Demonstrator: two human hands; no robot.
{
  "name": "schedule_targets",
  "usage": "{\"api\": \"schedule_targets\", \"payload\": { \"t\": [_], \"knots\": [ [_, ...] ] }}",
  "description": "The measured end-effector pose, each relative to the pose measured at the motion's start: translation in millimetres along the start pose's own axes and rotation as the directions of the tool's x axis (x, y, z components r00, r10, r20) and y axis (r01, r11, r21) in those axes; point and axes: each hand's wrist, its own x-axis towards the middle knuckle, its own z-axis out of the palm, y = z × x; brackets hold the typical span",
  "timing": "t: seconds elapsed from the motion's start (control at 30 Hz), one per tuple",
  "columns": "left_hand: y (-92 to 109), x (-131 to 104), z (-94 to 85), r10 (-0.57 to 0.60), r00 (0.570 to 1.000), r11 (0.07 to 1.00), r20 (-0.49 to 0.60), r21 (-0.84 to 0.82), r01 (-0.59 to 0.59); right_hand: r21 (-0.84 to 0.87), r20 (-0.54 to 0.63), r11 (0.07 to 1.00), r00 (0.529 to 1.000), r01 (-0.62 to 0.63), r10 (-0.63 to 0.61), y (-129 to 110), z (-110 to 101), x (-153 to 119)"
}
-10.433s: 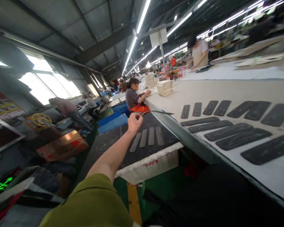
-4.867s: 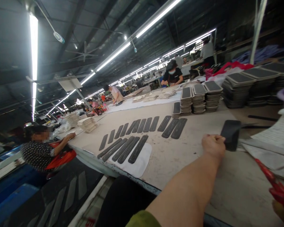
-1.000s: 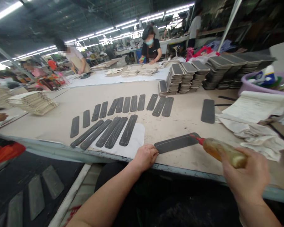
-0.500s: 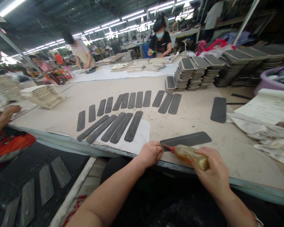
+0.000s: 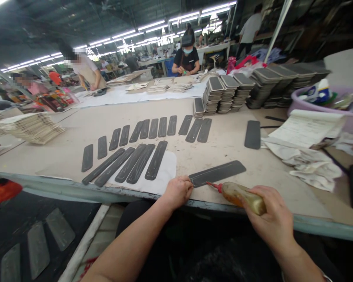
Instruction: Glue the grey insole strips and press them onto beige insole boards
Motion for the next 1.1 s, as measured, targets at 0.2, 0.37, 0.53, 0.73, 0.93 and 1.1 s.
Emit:
{"api": "schedule_targets", "payload": {
  "t": [0.2, 0.37, 0.53, 0.73, 0.93, 1.1],
  "knots": [
    [3.2, 2.7, -3.5, -0.027, 0.999, 1.0, 0.033, 0.017, 0.027, -0.165, -0.134, 0.984, 0.99, -0.071, 0.049, 29.7, -18.2, -0.1],
    [6.0, 4.9, -5.4, -0.042, 0.997, 0.998, 0.068, 0.045, 0.039, -0.281, -0.243, 0.94, 0.962, -0.191, 0.122, 48.9, -20.1, 2.0],
    [7.7, 6.3, -5.2, -0.045, 0.996, 0.997, 0.08, 0.059, 0.041, -0.279, -0.281, 0.937, 0.951, -0.212, 0.131, 48.5, -18.3, 5.8],
    [9.1, 6.9, -3.7, -0.041, 0.994, 0.996, 0.103, 0.082, 0.033, 0.014, -0.164, 1.0, 0.986, -0.023, 0.025, 16.2, 1.8, 6.6],
    [8.2, 5.7, -2.0, -0.046, 0.995, 0.995, 0.093, 0.095, 0.037, 0.076, -0.016, 0.997, 1.0, 0.023, -0.021, 4.4, 19.5, 2.0],
    [8.3, 6.3, -3.2, -0.027, 0.995, 0.995, 0.095, 0.098, 0.017, -0.103, -0.153, 0.991, 0.986, -0.081, 0.065, 34.4, 0.2, 4.8]
  ]
}}
